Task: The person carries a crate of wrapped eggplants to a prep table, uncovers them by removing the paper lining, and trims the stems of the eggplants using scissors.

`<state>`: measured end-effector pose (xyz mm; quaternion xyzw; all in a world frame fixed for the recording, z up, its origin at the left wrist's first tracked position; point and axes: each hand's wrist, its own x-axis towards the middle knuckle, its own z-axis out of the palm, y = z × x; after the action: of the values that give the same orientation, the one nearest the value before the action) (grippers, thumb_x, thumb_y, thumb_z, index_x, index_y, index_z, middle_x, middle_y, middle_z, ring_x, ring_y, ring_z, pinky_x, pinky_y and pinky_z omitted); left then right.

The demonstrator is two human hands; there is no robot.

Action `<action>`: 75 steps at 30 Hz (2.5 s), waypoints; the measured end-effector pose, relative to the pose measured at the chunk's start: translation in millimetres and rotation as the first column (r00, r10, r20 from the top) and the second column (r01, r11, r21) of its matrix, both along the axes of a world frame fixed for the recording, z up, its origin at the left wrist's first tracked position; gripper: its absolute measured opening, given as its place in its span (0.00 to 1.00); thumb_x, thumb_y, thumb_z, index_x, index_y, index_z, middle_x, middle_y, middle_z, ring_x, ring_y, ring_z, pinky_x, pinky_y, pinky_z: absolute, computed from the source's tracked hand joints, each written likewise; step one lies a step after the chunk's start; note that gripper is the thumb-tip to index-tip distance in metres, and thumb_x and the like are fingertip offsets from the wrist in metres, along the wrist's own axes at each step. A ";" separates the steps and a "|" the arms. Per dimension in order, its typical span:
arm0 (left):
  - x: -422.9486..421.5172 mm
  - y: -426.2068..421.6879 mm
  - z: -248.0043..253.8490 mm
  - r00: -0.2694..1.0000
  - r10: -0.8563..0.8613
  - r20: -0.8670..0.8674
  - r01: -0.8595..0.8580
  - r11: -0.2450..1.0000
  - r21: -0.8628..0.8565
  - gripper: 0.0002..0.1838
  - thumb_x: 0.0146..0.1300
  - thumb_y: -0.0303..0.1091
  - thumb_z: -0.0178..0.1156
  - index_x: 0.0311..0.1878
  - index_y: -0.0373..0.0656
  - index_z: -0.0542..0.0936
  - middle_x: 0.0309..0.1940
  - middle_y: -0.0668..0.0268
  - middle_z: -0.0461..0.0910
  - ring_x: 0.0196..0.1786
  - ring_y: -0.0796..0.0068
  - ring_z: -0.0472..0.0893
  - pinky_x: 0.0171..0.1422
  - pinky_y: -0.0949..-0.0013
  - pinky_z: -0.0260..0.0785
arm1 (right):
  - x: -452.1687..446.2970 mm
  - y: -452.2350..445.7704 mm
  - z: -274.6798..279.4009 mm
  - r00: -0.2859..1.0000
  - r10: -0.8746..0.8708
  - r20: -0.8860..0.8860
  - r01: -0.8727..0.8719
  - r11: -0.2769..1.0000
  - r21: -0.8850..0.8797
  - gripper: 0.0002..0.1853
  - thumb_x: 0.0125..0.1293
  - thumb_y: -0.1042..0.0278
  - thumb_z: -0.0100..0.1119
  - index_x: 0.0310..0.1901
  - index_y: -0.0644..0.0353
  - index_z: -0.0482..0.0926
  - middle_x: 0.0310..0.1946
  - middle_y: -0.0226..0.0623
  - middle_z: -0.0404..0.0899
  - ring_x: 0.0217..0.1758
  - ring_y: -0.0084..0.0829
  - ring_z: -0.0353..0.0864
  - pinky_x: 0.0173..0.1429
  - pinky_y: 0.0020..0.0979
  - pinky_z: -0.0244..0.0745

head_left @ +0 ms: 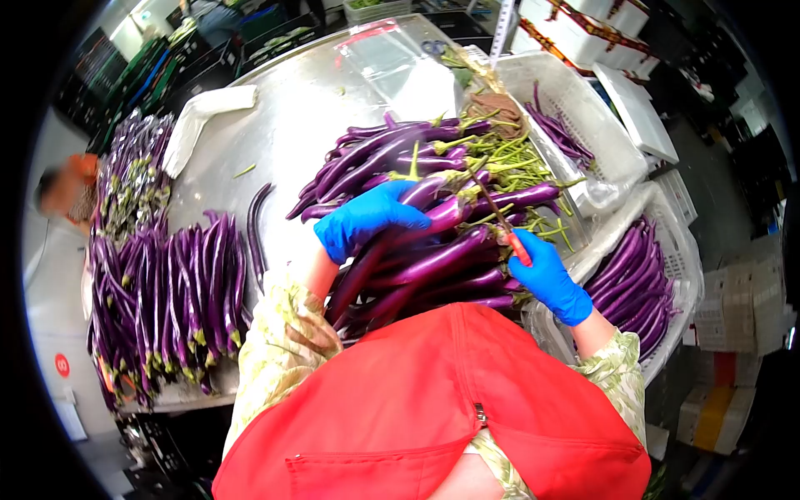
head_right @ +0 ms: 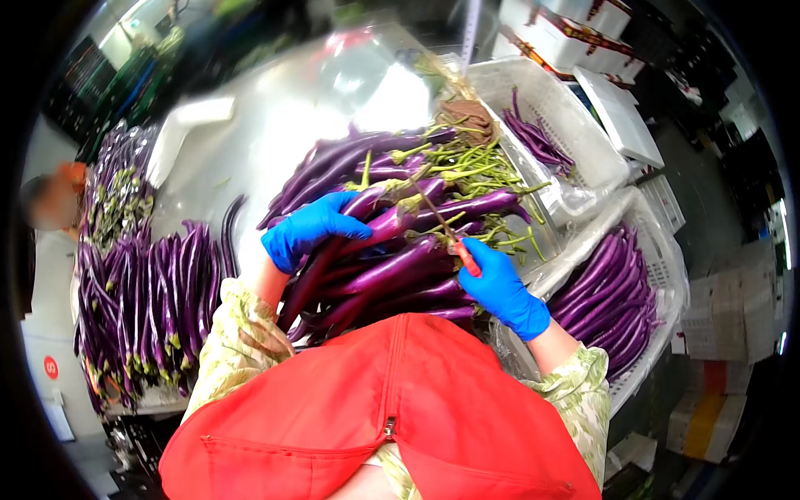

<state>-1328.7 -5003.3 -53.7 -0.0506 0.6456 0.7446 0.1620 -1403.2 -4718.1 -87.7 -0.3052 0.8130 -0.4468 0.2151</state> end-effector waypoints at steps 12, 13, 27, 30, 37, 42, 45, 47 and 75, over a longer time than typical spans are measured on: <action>52.0 -46.4 48.2 0.900 0.353 -0.258 -0.361 0.932 0.017 0.30 0.50 0.31 0.62 0.59 0.35 0.68 0.40 0.64 0.77 0.41 0.76 0.76 0.49 0.73 0.69 | -32.4 35.4 -48.8 0.970 -0.009 0.242 0.068 0.969 -0.238 0.17 0.57 0.75 0.54 0.50 0.62 0.73 0.28 0.27 0.72 0.26 0.17 0.68 0.26 0.21 0.63; 60.3 -64.8 45.2 0.830 0.433 -0.350 -0.424 0.899 0.107 0.30 0.51 0.31 0.61 0.59 0.35 0.68 0.39 0.63 0.78 0.40 0.74 0.77 0.50 0.71 0.69 | -30.3 37.8 -38.7 0.922 -0.015 0.387 0.132 0.951 -0.279 0.18 0.57 0.75 0.54 0.52 0.61 0.71 0.30 0.26 0.71 0.26 0.17 0.68 0.25 0.20 0.62; 302.6 -236.4 19.1 -0.763 0.578 -0.290 -0.446 -0.146 0.883 0.16 0.61 0.42 0.52 0.47 0.41 0.75 0.39 0.63 0.78 0.42 0.68 0.77 0.54 0.65 0.67 | -1.5 2.3 -32.4 0.910 0.033 0.413 0.122 0.932 -0.342 0.29 0.57 0.74 0.55 0.61 0.60 0.61 0.33 0.30 0.72 0.29 0.19 0.71 0.23 0.18 0.67; 359.9 -281.8 -78.4 -0.760 0.643 -0.094 -0.427 -0.386 0.817 0.21 0.58 0.49 0.56 0.45 0.42 0.77 0.43 0.62 0.78 0.46 0.66 0.76 0.59 0.65 0.63 | -2.8 0.4 -33.1 0.923 -0.031 0.383 0.158 0.939 -0.304 0.28 0.57 0.74 0.55 0.61 0.60 0.61 0.33 0.31 0.72 0.29 0.19 0.71 0.23 0.18 0.67; 359.3 -246.6 -98.0 -0.622 0.782 0.018 -0.611 -0.500 0.614 0.26 0.61 0.54 0.54 0.53 0.44 0.70 0.52 0.63 0.74 0.50 0.65 0.73 0.52 0.60 0.67 | 4.1 -5.6 -19.9 0.889 -0.028 0.456 0.196 0.925 -0.326 0.27 0.56 0.74 0.58 0.59 0.58 0.66 0.34 0.28 0.71 0.27 0.17 0.69 0.27 0.19 0.63; 381.1 -228.6 -71.9 -0.137 0.800 0.584 -0.374 -0.588 0.717 0.38 0.61 0.54 0.52 0.63 0.32 0.57 0.60 0.50 0.65 0.56 0.58 0.70 0.57 0.57 0.66 | 7.7 9.2 -17.7 0.909 -0.060 0.413 0.220 0.910 -0.352 0.27 0.58 0.79 0.56 0.60 0.59 0.65 0.36 0.26 0.69 0.32 0.15 0.67 0.34 0.18 0.65; 342.8 -172.8 -57.5 0.228 0.946 0.231 -0.576 -0.061 0.815 0.37 0.62 0.50 0.52 0.66 0.34 0.55 0.62 0.53 0.64 0.61 0.59 0.68 0.62 0.59 0.62 | 17.6 13.3 -8.9 0.873 -0.111 0.474 0.346 0.828 -0.442 0.28 0.57 0.81 0.52 0.61 0.63 0.62 0.37 0.29 0.69 0.34 0.18 0.69 0.36 0.20 0.67; 277.1 -127.0 -40.9 0.181 0.981 -0.063 -0.827 0.187 0.530 0.30 0.63 0.44 0.51 0.64 0.35 0.61 0.59 0.56 0.68 0.58 0.64 0.71 0.60 0.63 0.63 | 17.2 19.4 -16.4 0.871 -0.197 0.451 0.412 0.793 -0.449 0.28 0.57 0.80 0.50 0.61 0.65 0.61 0.37 0.32 0.70 0.36 0.22 0.71 0.36 0.23 0.70; 54.3 6.6 -41.9 0.915 0.328 -0.236 -0.313 0.204 -0.928 0.22 0.50 0.38 0.65 0.48 0.41 0.73 0.38 0.52 0.78 0.40 0.56 0.79 0.43 0.60 0.71 | 56.7 19.1 -54.8 0.777 -0.061 0.627 0.420 0.792 -0.443 0.29 0.56 0.84 0.55 0.61 0.62 0.63 0.38 0.28 0.70 0.39 0.18 0.70 0.46 0.20 0.67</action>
<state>-1274.4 -4996.7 -95.6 -0.2738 0.9333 0.2262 -0.0541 -1346.5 -4699.0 -142.6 -0.0905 0.5726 -0.7607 0.2920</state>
